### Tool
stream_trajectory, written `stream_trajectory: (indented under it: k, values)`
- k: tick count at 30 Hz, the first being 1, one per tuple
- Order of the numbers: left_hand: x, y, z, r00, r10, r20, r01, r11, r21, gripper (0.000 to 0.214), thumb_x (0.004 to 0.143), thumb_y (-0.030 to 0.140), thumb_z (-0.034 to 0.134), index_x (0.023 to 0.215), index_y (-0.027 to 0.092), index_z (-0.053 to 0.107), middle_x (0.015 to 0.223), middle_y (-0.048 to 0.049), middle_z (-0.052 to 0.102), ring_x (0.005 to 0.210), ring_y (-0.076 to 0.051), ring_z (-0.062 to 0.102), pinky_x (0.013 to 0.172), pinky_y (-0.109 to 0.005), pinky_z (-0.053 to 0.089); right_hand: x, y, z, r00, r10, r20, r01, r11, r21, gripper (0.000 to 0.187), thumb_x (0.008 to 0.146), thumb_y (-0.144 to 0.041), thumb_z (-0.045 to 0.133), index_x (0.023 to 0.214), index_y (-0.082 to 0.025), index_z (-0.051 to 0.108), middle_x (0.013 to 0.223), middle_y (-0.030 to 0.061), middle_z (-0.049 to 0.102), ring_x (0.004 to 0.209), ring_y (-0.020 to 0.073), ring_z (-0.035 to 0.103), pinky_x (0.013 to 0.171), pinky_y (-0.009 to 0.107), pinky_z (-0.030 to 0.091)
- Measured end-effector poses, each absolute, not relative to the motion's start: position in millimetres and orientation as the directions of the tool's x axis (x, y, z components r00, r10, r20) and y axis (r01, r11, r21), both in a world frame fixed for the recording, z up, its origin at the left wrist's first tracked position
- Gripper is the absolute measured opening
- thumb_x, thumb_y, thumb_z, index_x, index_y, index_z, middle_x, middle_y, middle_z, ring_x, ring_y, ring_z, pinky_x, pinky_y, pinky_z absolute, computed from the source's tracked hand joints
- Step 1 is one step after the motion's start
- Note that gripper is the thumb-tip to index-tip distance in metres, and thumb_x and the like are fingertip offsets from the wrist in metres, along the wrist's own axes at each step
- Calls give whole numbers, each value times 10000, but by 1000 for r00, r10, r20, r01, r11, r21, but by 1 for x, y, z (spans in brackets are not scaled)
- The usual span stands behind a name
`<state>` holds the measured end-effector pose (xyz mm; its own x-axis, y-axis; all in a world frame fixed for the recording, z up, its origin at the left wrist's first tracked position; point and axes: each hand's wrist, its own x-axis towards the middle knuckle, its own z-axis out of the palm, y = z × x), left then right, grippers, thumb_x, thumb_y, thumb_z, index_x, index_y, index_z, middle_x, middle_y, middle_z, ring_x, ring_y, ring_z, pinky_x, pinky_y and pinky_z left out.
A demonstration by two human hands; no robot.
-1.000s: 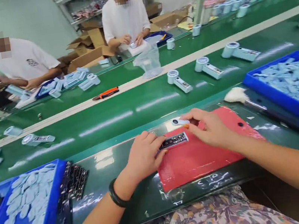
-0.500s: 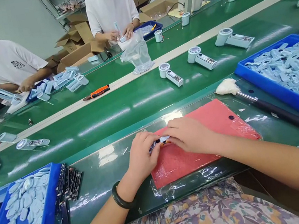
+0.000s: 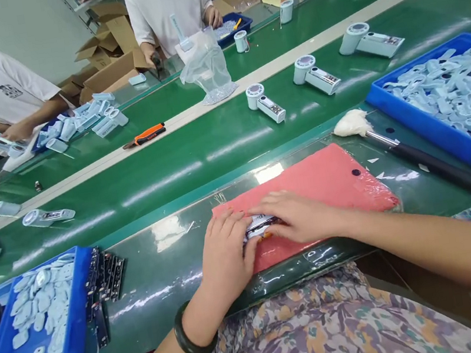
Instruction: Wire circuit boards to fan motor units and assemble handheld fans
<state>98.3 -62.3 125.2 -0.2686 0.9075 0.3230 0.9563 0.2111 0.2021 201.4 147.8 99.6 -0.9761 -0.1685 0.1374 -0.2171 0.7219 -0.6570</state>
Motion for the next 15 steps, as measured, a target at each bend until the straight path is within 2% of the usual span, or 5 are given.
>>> stream_trajectory:
  k: [3, 5, 8, 11, 15]
  values:
    - [107, -61, 121, -296, 902, 316, 955, 268, 130, 215, 1020, 212, 495, 1198, 165, 607, 1217, -127, 727, 1202, -351, 639, 1036, -615, 500, 205, 137, 92, -973, -137, 185, -219, 799, -560, 339, 1032, -176, 594, 1371, -166, 609, 1235, 132, 657, 1125, 307, 582, 1016, 499, 489]
    - [106, -58, 120, -303, 901, 312, 952, 273, 137, 199, 1025, 215, 485, 1161, 167, 623, 1191, -117, 735, 1159, -330, 655, 1020, -588, 512, 204, 135, 86, -973, -118, 197, -206, 831, -516, 317, 1057, -196, 552, 1366, -153, 610, 1228, 143, 653, 1134, 316, 567, 1015, 507, 485]
    - [102, -57, 121, -286, 922, 260, 954, 249, 168, 205, 1013, 228, 515, 1171, 168, 631, 1203, -108, 733, 1185, -316, 638, 1018, -536, 523, 200, 138, 83, -968, -159, 193, -236, 839, -490, 354, 1063, -231, 571, 1409, -158, 577, 1246, 144, 640, 1132, 311, 564, 1013, 488, 481]
    - [101, -58, 124, -276, 936, 219, 958, 250, 139, 250, 1000, 212, 511, 1220, 167, 622, 1242, -119, 719, 1237, -321, 614, 1051, -540, 497, 199, 141, 85, -961, -203, 189, -271, 839, -472, 384, 1048, -251, 606, 1414, -143, 567, 1241, 149, 633, 1116, 311, 563, 1004, 482, 478]
    - [104, -57, 125, -292, 926, 239, 956, 276, 98, 235, 1004, 203, 492, 1187, 164, 634, 1202, -126, 726, 1173, -304, 641, 1059, -550, 476, 199, 137, 87, -961, -189, 202, -260, 868, -424, 369, 1053, -235, 591, 1398, -107, 582, 1199, 169, 636, 1092, 324, 553, 971, 484, 476]
